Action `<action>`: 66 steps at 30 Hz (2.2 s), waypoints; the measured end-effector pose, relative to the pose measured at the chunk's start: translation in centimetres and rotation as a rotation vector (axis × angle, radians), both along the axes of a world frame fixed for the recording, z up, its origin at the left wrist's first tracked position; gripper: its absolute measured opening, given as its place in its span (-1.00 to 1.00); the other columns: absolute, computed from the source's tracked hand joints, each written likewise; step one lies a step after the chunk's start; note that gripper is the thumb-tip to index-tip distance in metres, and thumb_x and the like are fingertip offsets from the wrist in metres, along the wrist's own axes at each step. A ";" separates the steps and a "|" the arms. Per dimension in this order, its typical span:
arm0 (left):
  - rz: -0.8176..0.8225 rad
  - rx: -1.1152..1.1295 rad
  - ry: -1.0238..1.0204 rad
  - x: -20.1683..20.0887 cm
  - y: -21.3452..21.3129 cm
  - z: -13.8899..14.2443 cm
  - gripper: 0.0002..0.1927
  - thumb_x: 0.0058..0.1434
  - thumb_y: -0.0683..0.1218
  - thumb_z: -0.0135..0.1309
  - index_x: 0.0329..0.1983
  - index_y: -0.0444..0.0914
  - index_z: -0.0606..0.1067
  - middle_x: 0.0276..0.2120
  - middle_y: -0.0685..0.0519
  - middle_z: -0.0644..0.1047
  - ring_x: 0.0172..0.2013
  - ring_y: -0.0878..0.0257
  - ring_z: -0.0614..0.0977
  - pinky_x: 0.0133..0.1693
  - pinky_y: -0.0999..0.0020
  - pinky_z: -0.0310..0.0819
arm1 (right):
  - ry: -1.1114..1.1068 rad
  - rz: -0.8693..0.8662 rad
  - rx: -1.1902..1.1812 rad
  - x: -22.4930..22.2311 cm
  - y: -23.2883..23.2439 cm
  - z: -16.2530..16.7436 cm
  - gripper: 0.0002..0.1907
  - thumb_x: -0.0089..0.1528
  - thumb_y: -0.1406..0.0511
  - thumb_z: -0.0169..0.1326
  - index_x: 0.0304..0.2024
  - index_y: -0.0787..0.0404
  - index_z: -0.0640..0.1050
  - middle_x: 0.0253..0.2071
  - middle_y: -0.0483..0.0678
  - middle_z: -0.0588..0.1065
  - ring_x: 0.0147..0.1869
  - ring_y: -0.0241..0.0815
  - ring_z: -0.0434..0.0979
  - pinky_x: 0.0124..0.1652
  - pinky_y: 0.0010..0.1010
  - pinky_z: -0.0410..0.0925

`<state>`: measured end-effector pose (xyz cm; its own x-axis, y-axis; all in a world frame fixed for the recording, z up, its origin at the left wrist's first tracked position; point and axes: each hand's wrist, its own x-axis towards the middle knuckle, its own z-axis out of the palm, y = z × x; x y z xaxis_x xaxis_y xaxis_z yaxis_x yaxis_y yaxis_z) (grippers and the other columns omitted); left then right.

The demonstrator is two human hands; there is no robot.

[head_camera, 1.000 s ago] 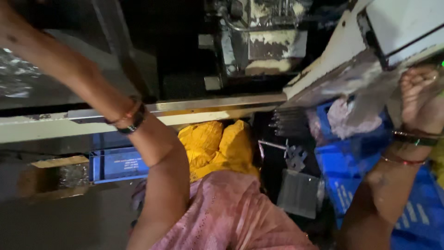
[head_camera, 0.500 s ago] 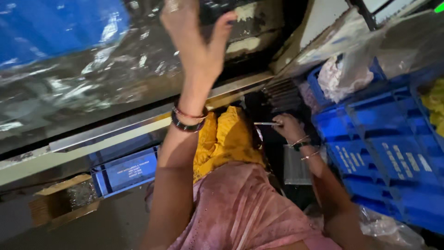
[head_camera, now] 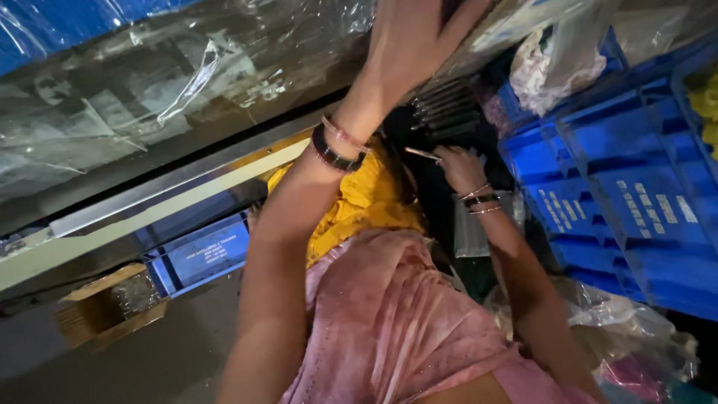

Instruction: The person assembles small metal components by hand, picking up parts from a tray and inserting them into a machine. They wipe the machine surface with a yellow cloth and press buttons on the control panel. The person handles multiple metal pieces and places them into a blue crate.

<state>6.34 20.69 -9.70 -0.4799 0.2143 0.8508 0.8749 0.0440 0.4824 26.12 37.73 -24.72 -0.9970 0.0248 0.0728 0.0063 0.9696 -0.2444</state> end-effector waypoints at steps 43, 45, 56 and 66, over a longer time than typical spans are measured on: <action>-1.301 -0.126 -1.632 16.0 0.9 -31.5 -0.42 0.42 0.20 -0.04 0.36 -0.21 0.34 0.12 -0.09 0.55 0.14 0.22 0.56 0.19 0.30 0.42 | 0.155 -0.485 -0.669 6.7 6.8 -2.0 -0.88 0.14 0.42 0.24 -0.26 0.30 0.63 -0.41 -0.19 0.56 -0.38 -0.44 0.49 -0.35 -0.53 0.33; -1.364 -0.072 -1.656 15.8 0.8 -31.7 -0.46 0.42 0.19 -0.07 0.36 -0.14 0.31 0.17 -0.06 0.53 0.18 0.25 0.56 0.19 0.37 0.43 | 0.149 -0.506 -0.808 6.2 4.5 -2.3 -0.94 0.22 0.41 0.27 -0.27 0.28 0.65 -0.41 -0.26 0.54 -0.38 -0.48 0.43 -0.37 -0.56 0.28; -1.001 0.341 -1.746 16.3 2.1 -34.1 -0.67 0.50 0.15 -0.10 -0.01 -0.21 0.41 -0.28 0.08 0.55 -0.39 0.38 0.58 -0.37 0.55 0.51 | -0.040 -0.272 -0.928 5.4 -2.3 -4.2 -0.83 0.35 0.35 0.22 -0.01 0.24 0.61 -0.38 -0.29 0.46 -0.35 -0.52 0.35 -0.35 -0.60 0.23; -0.954 0.312 -1.789 16.3 1.9 -35.1 -0.61 0.54 0.13 -0.15 0.08 -0.26 0.46 -0.47 0.08 0.46 -0.61 0.41 0.42 -0.54 0.51 0.42 | 0.019 -0.016 -0.509 5.6 -2.4 -2.6 -0.62 0.26 0.47 0.19 0.15 0.25 0.60 0.01 0.07 0.63 0.04 -0.22 0.64 -0.02 -0.40 0.46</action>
<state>22.65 22.57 -44.76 -0.4931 0.8203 -0.2896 -0.7883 -0.2806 0.5476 31.75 35.36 -27.31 -0.9949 0.0770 0.0658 0.0109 0.7274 -0.6862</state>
